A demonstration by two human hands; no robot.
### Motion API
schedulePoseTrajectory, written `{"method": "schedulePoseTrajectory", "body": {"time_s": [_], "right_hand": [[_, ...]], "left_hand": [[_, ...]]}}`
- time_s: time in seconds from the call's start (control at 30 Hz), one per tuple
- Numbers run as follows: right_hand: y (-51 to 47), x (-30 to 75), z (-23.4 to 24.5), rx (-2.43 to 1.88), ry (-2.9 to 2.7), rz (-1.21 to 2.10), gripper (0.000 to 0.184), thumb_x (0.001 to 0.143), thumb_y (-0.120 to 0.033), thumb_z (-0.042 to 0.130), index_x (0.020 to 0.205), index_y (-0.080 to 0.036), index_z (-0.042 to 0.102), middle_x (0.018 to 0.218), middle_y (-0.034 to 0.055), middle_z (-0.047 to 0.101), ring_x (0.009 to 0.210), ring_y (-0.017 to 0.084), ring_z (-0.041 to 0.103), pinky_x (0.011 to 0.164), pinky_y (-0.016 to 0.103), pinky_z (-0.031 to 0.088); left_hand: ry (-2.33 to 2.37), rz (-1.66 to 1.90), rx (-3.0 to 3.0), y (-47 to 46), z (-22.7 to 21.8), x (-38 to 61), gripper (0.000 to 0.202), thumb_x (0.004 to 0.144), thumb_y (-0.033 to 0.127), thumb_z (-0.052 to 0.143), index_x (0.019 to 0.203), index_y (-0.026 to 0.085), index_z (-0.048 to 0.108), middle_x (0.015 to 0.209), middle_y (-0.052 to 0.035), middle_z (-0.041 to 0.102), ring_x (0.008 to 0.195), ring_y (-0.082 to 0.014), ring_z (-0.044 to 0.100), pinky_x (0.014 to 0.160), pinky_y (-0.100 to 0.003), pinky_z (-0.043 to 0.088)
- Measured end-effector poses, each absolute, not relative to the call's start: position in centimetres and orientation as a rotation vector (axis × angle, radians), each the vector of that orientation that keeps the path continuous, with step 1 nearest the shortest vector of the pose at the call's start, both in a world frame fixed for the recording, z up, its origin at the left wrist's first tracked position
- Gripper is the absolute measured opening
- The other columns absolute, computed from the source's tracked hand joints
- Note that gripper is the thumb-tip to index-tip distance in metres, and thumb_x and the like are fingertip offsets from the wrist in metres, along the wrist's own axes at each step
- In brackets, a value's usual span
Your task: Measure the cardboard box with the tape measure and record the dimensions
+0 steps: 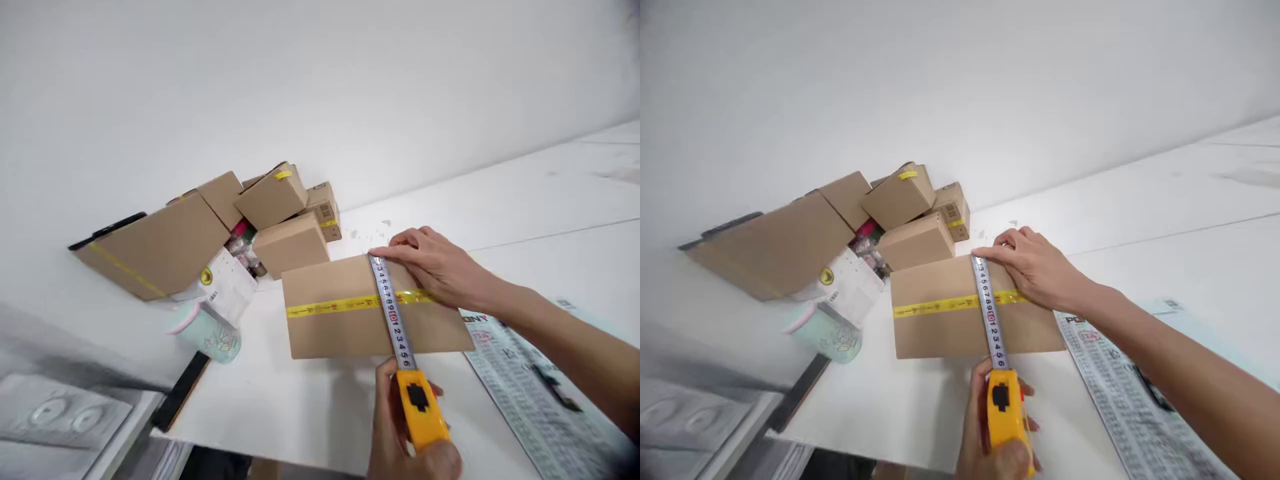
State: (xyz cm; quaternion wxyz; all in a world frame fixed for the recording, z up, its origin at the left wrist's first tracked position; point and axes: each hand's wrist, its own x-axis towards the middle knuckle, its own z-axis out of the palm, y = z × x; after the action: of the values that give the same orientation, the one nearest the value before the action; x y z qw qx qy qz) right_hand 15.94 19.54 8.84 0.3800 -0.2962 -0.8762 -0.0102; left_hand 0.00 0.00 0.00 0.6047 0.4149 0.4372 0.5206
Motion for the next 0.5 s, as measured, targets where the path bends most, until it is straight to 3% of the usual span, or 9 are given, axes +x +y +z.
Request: {"method": "schedulePoseTrajectory", "body": {"time_s": [0.5], "right_hand": [[19.57,15.83,8.64,-0.743,-2.223,-0.014,0.048,0.102,-0.021,0.034,0.135,-0.036,0.066,0.112,0.0091,0.064,0.092,0.026,0.052,0.081,0.043,0.047]], "left_hand": [[0.908,1.229,0.949,0.30,-0.01,-0.13,0.084,0.061,0.062,0.088,0.127,0.027,0.050,0.115,-0.0078,0.059,0.086,-0.0169,0.058,0.056,-0.022,0.054]]}}
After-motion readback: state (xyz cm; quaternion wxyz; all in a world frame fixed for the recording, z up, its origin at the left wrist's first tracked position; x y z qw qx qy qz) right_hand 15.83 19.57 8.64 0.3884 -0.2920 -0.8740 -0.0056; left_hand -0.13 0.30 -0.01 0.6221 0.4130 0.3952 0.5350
